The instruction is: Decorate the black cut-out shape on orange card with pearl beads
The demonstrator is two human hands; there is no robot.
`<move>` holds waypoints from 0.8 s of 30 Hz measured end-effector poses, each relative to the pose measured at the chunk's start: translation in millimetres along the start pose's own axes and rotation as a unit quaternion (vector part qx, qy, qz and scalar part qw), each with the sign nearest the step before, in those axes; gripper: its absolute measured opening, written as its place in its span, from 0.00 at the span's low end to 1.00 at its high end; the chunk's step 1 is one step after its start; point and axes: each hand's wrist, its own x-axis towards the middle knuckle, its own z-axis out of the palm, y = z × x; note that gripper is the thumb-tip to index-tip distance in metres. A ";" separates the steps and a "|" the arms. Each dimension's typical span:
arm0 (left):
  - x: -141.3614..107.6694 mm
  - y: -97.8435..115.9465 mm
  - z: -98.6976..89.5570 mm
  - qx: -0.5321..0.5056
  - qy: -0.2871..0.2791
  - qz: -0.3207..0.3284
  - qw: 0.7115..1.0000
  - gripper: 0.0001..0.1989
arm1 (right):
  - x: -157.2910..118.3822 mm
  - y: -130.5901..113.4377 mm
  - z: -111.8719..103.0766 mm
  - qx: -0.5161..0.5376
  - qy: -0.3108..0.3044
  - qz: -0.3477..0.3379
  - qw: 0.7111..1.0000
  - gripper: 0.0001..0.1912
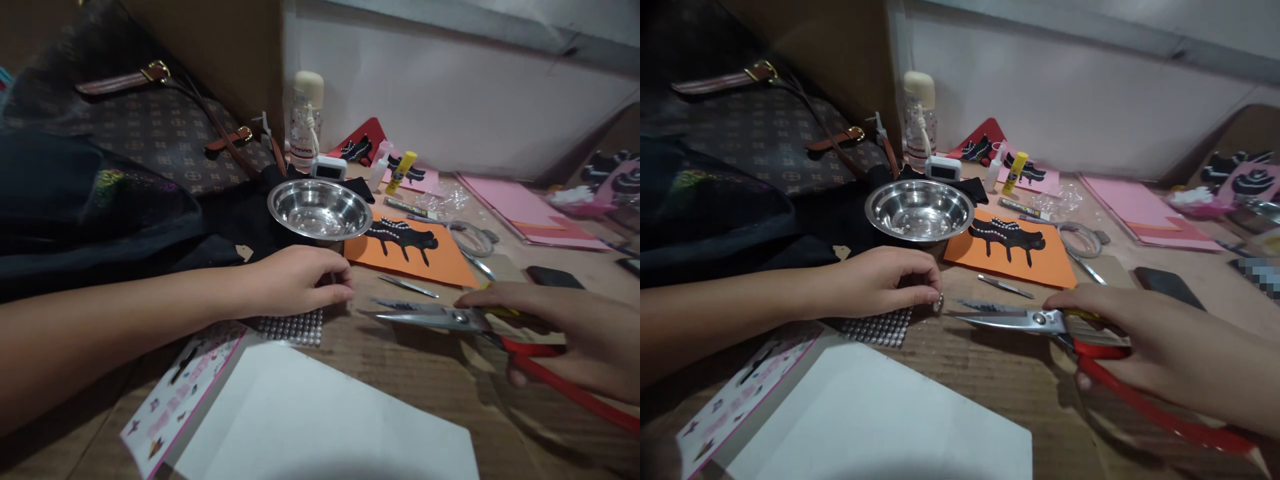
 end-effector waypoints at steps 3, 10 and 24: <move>0.0 -0.1 0.7 0.001 0.003 0.009 1.000 0.05 | 1.2 5.2 4.6 0.010 -0.078 -0.056 0.995 0.22; 0.3 -0.2 0.3 -0.010 -0.006 0.001 1.000 0.04 | 9.1 5.9 13.6 0.029 -0.092 -0.074 0.993 0.25; 0.0 1.0 0.6 -0.024 -0.005 0.020 1.000 0.03 | 10.2 -1.6 20.6 0.065 -0.081 -0.059 0.993 0.23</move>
